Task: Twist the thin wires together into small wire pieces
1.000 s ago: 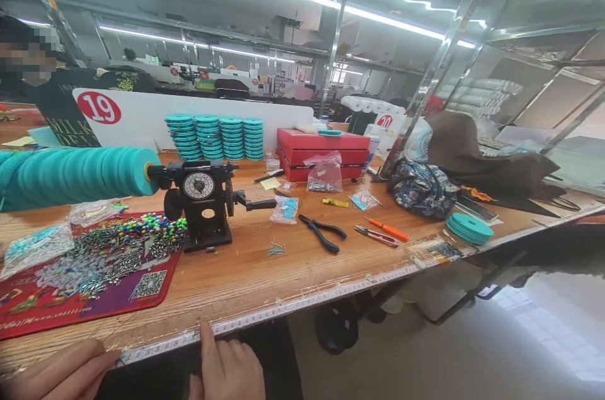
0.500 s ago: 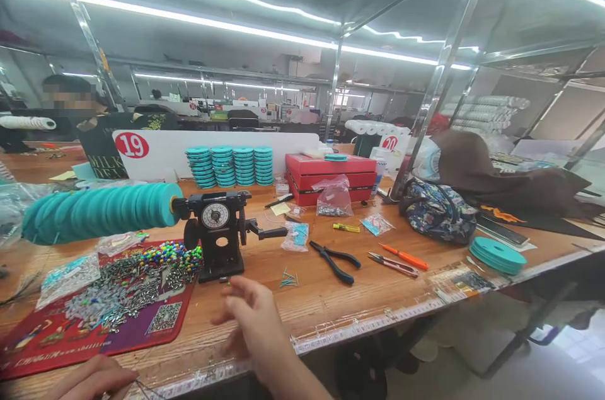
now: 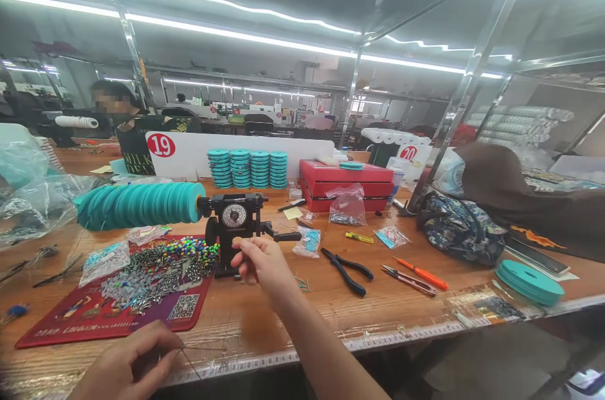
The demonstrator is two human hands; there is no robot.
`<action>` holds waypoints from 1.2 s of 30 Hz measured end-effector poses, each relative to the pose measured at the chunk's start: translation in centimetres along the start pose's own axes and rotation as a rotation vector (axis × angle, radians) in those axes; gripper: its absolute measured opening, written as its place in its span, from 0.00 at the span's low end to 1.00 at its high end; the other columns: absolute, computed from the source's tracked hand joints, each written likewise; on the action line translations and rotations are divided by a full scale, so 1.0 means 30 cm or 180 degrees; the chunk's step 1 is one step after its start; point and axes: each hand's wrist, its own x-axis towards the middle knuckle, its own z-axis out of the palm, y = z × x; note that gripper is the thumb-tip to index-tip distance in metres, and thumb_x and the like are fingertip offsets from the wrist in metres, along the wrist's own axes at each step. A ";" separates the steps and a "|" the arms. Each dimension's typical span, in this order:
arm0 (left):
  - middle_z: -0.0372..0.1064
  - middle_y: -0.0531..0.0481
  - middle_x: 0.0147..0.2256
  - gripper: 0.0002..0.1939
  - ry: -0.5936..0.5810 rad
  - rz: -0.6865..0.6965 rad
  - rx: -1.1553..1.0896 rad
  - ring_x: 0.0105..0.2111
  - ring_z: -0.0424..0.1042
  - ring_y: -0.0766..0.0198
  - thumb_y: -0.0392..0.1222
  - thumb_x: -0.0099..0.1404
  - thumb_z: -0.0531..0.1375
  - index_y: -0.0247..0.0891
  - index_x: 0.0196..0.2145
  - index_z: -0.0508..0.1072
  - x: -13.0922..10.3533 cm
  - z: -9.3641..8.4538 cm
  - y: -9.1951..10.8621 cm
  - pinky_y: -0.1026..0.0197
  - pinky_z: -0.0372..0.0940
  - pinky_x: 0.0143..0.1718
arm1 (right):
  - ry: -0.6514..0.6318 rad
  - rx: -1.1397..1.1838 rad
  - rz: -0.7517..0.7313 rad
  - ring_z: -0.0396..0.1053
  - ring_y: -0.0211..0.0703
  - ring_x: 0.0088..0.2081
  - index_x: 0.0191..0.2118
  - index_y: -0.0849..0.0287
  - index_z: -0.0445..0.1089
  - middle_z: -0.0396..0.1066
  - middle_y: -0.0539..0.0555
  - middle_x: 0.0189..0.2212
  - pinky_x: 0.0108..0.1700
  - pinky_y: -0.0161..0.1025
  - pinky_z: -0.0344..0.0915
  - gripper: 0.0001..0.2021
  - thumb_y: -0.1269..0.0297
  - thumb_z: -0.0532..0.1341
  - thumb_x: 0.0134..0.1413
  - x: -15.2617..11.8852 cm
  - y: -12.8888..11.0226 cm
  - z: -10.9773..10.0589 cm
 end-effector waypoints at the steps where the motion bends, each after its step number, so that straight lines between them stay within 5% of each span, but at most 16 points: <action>1: 0.69 0.56 0.22 0.06 -0.0049 -0.0034 0.0013 0.22 0.70 0.68 0.40 0.57 0.55 0.42 0.25 0.69 0.004 0.006 0.004 0.70 0.64 0.23 | -0.0090 -0.0119 -0.0018 0.53 0.22 0.17 0.34 0.68 0.65 0.65 0.46 0.19 0.17 0.21 0.39 0.11 0.65 0.53 0.53 -0.022 -0.022 0.000; 5: 0.69 0.55 0.23 0.06 -0.0147 -0.0187 -0.0063 0.22 0.69 0.66 0.40 0.57 0.54 0.41 0.24 0.68 0.023 0.032 0.026 0.67 0.64 0.25 | -0.0490 -0.0556 0.0098 0.51 0.23 0.13 0.31 0.66 0.67 0.67 0.48 0.17 0.14 0.22 0.43 0.09 0.65 0.55 0.52 -0.121 -0.013 0.030; 13: 0.69 0.54 0.22 0.07 -0.0381 -0.0779 -0.0456 0.24 0.68 0.64 0.42 0.56 0.54 0.39 0.24 0.70 0.071 0.029 0.064 0.65 0.62 0.25 | -0.0988 -0.1847 0.0166 0.57 0.28 0.14 0.27 0.61 0.64 0.60 0.45 0.15 0.17 0.24 0.52 0.11 0.67 0.48 0.54 -0.210 0.210 0.054; 18: 0.70 0.53 0.21 0.06 -0.0469 -0.1125 -0.1135 0.24 0.68 0.63 0.39 0.51 0.55 0.37 0.22 0.71 0.091 0.049 0.052 0.64 0.60 0.26 | -0.0910 -0.2776 -0.0724 0.62 0.32 0.19 0.16 0.61 0.56 0.58 0.46 0.14 0.25 0.26 0.58 0.14 0.76 0.50 0.50 -0.210 0.221 0.048; 24: 0.65 0.55 0.16 0.06 -0.0707 -0.1725 -0.2032 0.18 0.63 0.67 0.40 0.42 0.57 0.34 0.18 0.69 0.112 0.085 0.038 0.64 0.56 0.22 | -0.0924 -0.3469 -0.1033 0.68 0.35 0.21 0.22 0.61 0.65 0.68 0.49 0.18 0.22 0.26 0.57 0.12 0.73 0.50 0.53 -0.208 0.256 0.034; 36: 0.62 0.55 0.13 0.11 -0.0890 -0.2145 -0.2532 0.16 0.57 0.69 0.46 0.37 0.61 0.35 0.16 0.68 0.126 0.074 0.054 0.65 0.49 0.19 | -0.1297 -0.4165 -0.0340 0.69 0.33 0.24 0.23 0.64 0.69 0.72 0.51 0.21 0.25 0.24 0.57 0.13 0.75 0.51 0.53 -0.190 0.235 0.036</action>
